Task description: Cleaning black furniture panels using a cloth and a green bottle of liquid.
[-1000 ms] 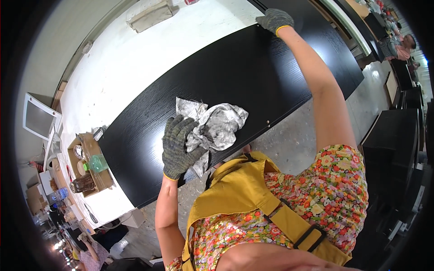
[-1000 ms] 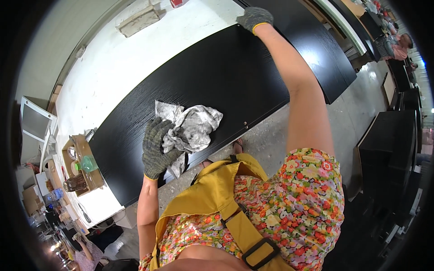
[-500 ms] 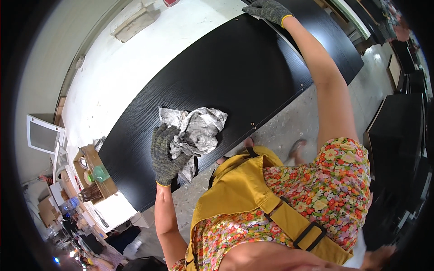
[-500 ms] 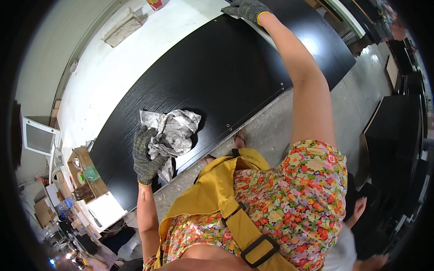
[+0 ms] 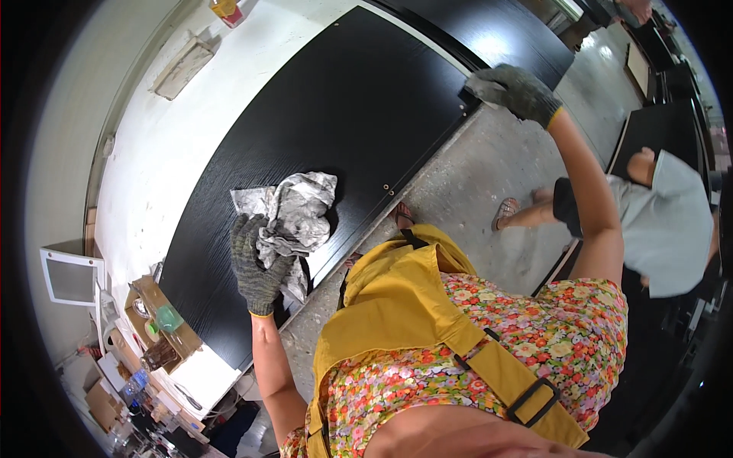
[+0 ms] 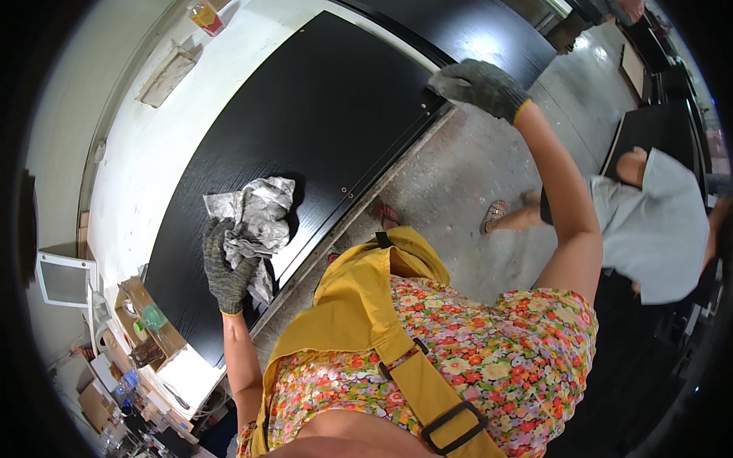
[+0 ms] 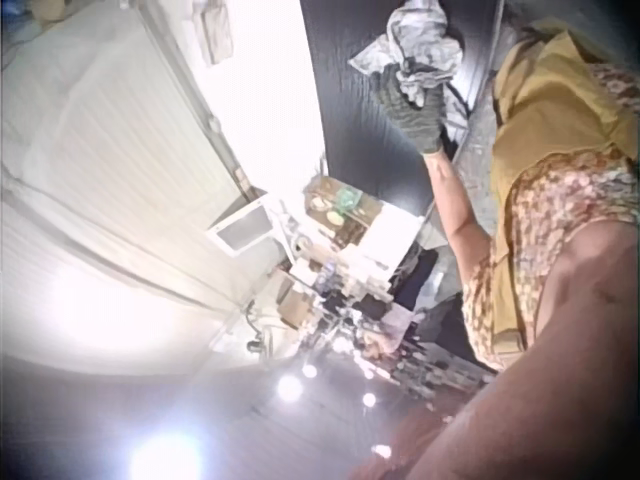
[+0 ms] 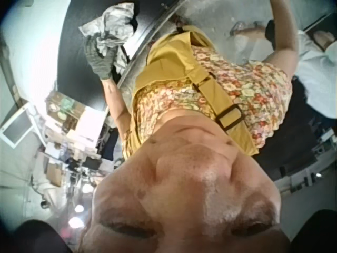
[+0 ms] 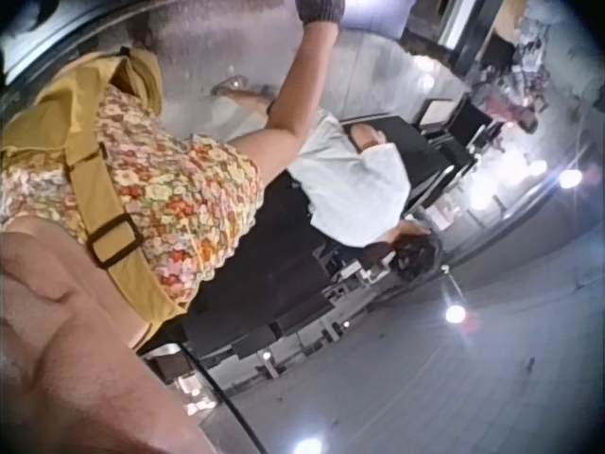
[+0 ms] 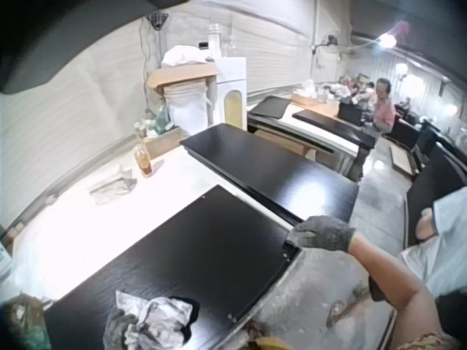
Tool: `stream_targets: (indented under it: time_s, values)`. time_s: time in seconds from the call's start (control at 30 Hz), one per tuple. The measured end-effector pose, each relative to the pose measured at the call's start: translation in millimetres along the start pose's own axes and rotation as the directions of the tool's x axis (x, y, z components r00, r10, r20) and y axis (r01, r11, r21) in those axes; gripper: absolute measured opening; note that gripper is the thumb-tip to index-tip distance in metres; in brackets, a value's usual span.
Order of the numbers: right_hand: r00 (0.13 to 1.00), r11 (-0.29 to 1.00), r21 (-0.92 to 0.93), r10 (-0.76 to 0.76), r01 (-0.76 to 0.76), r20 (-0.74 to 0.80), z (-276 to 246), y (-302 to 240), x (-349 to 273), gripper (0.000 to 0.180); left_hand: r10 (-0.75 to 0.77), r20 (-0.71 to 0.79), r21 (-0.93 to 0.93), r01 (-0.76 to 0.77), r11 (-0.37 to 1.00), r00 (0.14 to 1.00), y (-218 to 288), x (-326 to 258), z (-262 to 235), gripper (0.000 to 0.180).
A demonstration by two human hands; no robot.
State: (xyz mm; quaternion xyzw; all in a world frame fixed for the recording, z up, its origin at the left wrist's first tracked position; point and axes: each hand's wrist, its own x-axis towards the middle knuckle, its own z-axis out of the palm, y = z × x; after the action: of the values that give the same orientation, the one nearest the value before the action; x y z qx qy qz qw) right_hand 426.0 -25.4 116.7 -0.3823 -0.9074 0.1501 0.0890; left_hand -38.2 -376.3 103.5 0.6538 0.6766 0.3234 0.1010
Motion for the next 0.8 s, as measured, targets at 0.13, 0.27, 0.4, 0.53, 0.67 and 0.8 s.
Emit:
stream_targets:
  time_s: [0.13,0.27,0.4,0.53,0.67,0.8]
  values:
    - [0.961,0.983,-0.068,0.180,-0.169,0.209,-14.7,-9.1,-54.7,0.044,0.049,-0.066,-0.089,-0.055,0.995,0.997,-5.0,-8.2,5.9,0.073]
    - [0.954,0.868,0.465,0.267,-0.175,-0.139,7.3,-17.0,-66.6,0.042,-0.178,-0.177,-0.456,0.080,0.886,0.968,17.5,2.4,11.5,0.085]
    - [0.846,0.963,0.169,0.267,-0.211,-0.462,61.4,-25.5,-31.1,0.039,0.125,0.128,0.042,-0.132,0.990,0.984,13.7,52.9,2.5,0.082]
    - [0.663,0.939,0.192,0.337,-0.283,-0.669,98.0,-52.4,-28.1,0.036,0.070,0.308,0.121,-0.111,0.986,0.949,21.1,74.1,26.6,0.063]
    - [0.755,0.964,-0.263,-0.142,-0.042,-0.641,150.0,-127.1,-53.3,0.039,0.065,0.209,0.055,-0.078,0.995,0.976,0.4,66.0,37.6,0.054]
    - [0.907,0.996,0.025,0.085,-0.082,-0.412,170.8,-208.8,-81.8,0.035,-0.018,0.108,-0.001,0.019,1.000,0.994,-7.0,54.3,44.4,0.049]
